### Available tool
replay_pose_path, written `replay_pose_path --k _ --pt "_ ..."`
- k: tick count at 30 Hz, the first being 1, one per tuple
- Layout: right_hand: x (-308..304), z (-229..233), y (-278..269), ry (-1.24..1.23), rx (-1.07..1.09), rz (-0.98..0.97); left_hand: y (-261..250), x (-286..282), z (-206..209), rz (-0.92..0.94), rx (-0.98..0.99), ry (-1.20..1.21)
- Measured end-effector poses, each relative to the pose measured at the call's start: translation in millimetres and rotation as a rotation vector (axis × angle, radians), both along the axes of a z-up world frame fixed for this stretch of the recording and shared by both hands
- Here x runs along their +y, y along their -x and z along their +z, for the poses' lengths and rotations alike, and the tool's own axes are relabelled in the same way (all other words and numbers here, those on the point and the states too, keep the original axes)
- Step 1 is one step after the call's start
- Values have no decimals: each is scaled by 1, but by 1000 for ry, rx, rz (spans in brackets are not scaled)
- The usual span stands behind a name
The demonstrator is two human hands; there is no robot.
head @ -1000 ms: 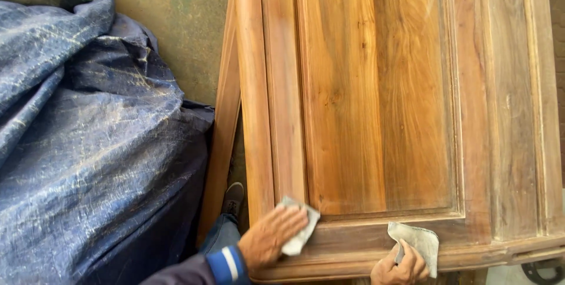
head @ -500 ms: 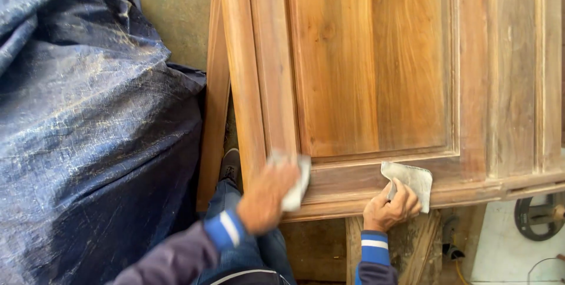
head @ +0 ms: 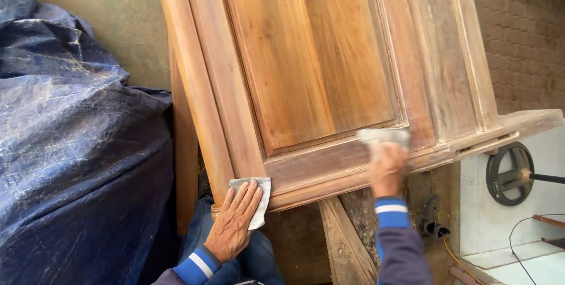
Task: Sanding a large wooden door panel by hand using sandpaper.
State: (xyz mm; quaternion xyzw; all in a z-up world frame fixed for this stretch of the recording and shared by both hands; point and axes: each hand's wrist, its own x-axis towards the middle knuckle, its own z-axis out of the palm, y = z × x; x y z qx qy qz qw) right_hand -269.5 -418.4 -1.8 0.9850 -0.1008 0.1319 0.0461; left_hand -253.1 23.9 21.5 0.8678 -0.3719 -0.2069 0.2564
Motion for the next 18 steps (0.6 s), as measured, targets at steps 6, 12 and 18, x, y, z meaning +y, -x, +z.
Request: replay_pose_path --k 6,12,18 --pt "174 -14 8 -372 -76 202 3 5 2 43 -14 16" --pt "151 -25 21 -380 55 307 9 23 -10 57 -135 -54" --pt "141 16 -5 -401 18 -51 14 19 -9 94 -127 14"
